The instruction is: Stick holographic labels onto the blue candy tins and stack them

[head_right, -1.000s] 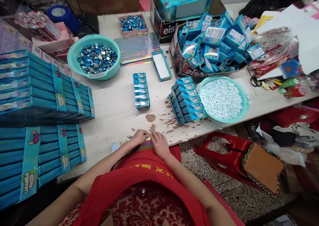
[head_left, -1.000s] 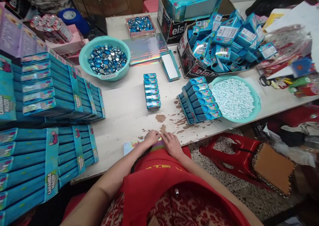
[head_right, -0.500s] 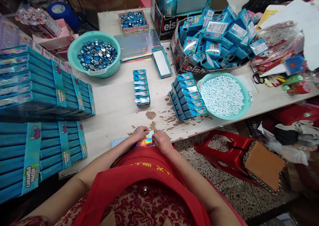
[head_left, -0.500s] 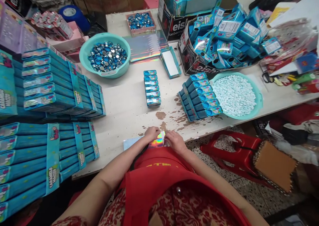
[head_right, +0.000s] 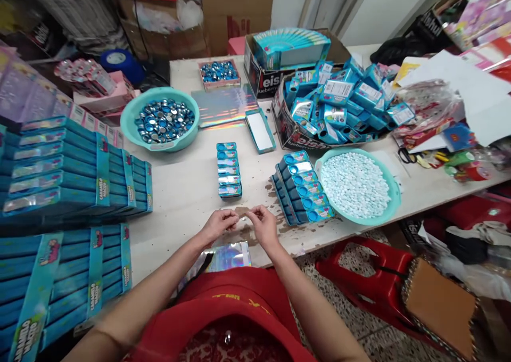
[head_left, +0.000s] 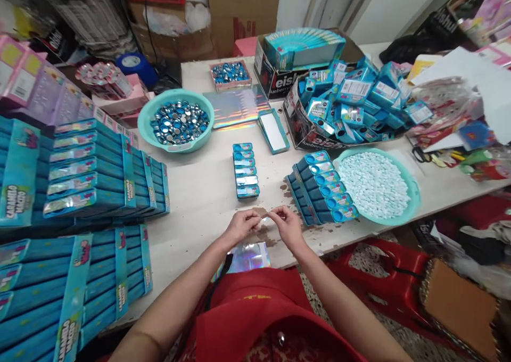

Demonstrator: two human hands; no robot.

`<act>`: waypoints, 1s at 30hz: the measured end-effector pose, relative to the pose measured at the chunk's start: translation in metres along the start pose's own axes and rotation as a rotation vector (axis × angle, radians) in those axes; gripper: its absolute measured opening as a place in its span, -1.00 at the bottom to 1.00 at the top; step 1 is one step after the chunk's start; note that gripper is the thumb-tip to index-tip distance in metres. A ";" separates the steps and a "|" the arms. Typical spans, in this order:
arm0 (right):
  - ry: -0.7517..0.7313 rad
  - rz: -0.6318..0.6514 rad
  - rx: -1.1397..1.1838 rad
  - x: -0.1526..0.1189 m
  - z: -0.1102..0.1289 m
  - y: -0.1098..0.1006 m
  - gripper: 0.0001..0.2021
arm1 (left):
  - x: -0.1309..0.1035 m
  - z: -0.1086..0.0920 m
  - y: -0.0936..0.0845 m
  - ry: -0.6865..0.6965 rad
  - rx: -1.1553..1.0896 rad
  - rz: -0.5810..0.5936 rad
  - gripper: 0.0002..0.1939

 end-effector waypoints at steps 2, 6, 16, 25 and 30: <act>-0.035 -0.095 -0.012 0.023 0.008 0.013 -0.76 | 0.011 -0.019 -0.030 0.065 0.090 -0.094 -0.78; -0.117 -0.164 -0.055 0.087 0.034 0.047 -0.79 | 0.044 -0.061 -0.096 0.218 0.225 -0.265 -0.81; -0.121 -0.142 -0.188 0.209 0.045 0.090 -0.84 | 0.133 -0.085 -0.164 0.213 0.248 -0.338 -0.87; 0.048 -0.316 -0.192 0.211 0.025 0.077 -0.72 | 0.145 -0.058 -0.165 0.088 0.303 -0.552 -0.82; 0.066 -0.280 -0.221 0.205 0.035 0.075 -0.66 | 0.132 -0.045 -0.152 0.022 0.316 -0.655 -0.68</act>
Point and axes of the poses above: each hand's wrist, its own x-axis towards the middle knuckle, its own y-axis out of the palm, z = x × y, the point moved 7 cm from there along x, towards the middle knuckle, and after that the axes turned 1 degree about z, right-handed, at the moved point
